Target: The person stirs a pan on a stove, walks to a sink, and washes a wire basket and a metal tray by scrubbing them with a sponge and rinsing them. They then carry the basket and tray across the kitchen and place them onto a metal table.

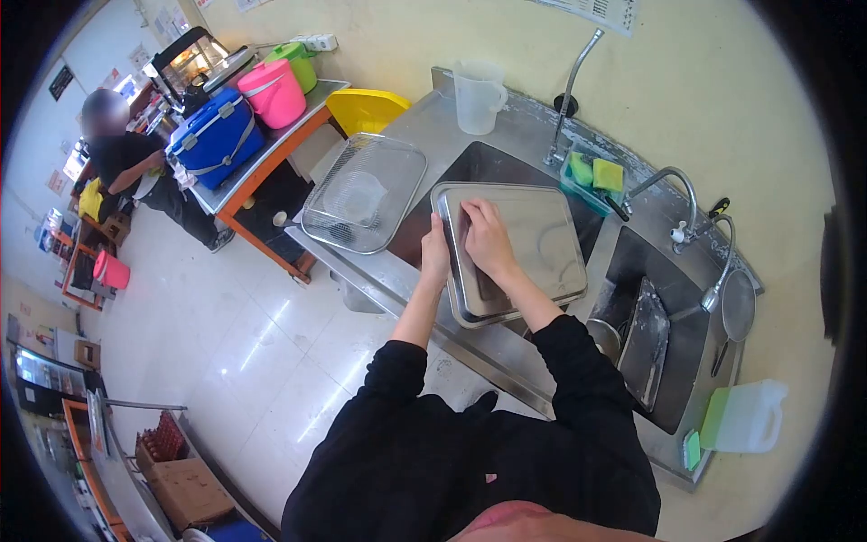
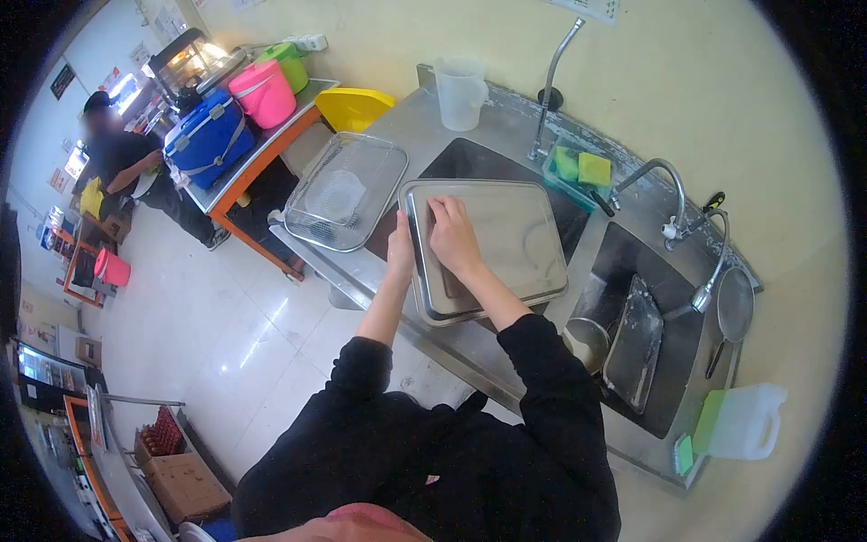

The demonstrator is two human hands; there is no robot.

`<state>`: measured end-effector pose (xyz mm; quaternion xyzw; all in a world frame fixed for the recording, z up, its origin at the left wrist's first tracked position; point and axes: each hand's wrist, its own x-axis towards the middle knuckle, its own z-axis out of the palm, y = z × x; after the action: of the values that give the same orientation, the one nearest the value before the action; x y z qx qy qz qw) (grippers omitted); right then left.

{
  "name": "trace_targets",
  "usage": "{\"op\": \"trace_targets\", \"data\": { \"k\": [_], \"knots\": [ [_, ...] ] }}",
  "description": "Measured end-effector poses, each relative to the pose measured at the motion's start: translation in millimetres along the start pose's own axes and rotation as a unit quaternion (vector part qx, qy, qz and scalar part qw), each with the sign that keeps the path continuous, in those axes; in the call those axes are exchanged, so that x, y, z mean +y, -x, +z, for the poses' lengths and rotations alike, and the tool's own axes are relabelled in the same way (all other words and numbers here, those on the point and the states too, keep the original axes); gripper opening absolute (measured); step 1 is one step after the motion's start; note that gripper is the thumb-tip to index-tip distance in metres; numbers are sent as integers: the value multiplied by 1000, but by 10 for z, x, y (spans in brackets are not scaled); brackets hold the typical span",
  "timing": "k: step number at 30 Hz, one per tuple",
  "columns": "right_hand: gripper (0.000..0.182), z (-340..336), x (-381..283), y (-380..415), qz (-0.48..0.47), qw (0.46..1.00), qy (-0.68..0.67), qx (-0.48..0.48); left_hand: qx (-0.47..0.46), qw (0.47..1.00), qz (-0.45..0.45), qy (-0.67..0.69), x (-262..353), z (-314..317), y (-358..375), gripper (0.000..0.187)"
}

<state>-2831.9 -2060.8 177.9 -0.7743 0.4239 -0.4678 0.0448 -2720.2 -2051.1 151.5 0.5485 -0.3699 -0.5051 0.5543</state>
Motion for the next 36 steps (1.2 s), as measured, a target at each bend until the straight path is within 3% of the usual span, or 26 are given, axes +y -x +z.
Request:
{"op": "trace_targets", "data": {
  "k": [5,10,12,14,16,18,20,22,24,25,29,34,36],
  "knots": [
    [30,-107,-30,130,-55,996,-27,-66,-4,999,-1,43,-29,-73,-203,62],
    [23,-569,226,843,-143,987,1,-75,31,996,52,73,69,-168,-534,57],
    [16,-715,954,1307,5,956,189,-224,27,995,58,80,294,-229,-574,57],
    [11,-947,1049,1146,80,967,192,-148,21,992,74,99,403,-238,-634,57],
    [17,-988,727,577,76,992,104,2,20,991,73,112,460,-220,-629,58],
    [24,-821,394,84,8,999,32,38,12,992,78,102,455,-124,-598,59],
    [33,-517,118,-325,-39,997,-55,-33,4,997,60,44,517,-13,-487,59],
    [35,-205,-13,-643,-128,990,-22,-60,-4,995,100,22,407,85,-584,59],
    [37,-73,2,-731,-144,985,45,-83,-13,993,117,20,437,157,-514,59],
    [38,-6,1,-724,-151,981,76,-98,9,986,140,90,436,205,-499,58],
    [41,-31,0,-273,-161,975,66,-135,-17,990,98,103,248,103,-609,53],
    [36,-312,-39,293,-231,956,99,-152,19,995,90,38,115,210,-560,53],
    [37,-495,-64,592,-213,960,41,-176,6,998,64,5,36,216,-643,54]
  ]
}}
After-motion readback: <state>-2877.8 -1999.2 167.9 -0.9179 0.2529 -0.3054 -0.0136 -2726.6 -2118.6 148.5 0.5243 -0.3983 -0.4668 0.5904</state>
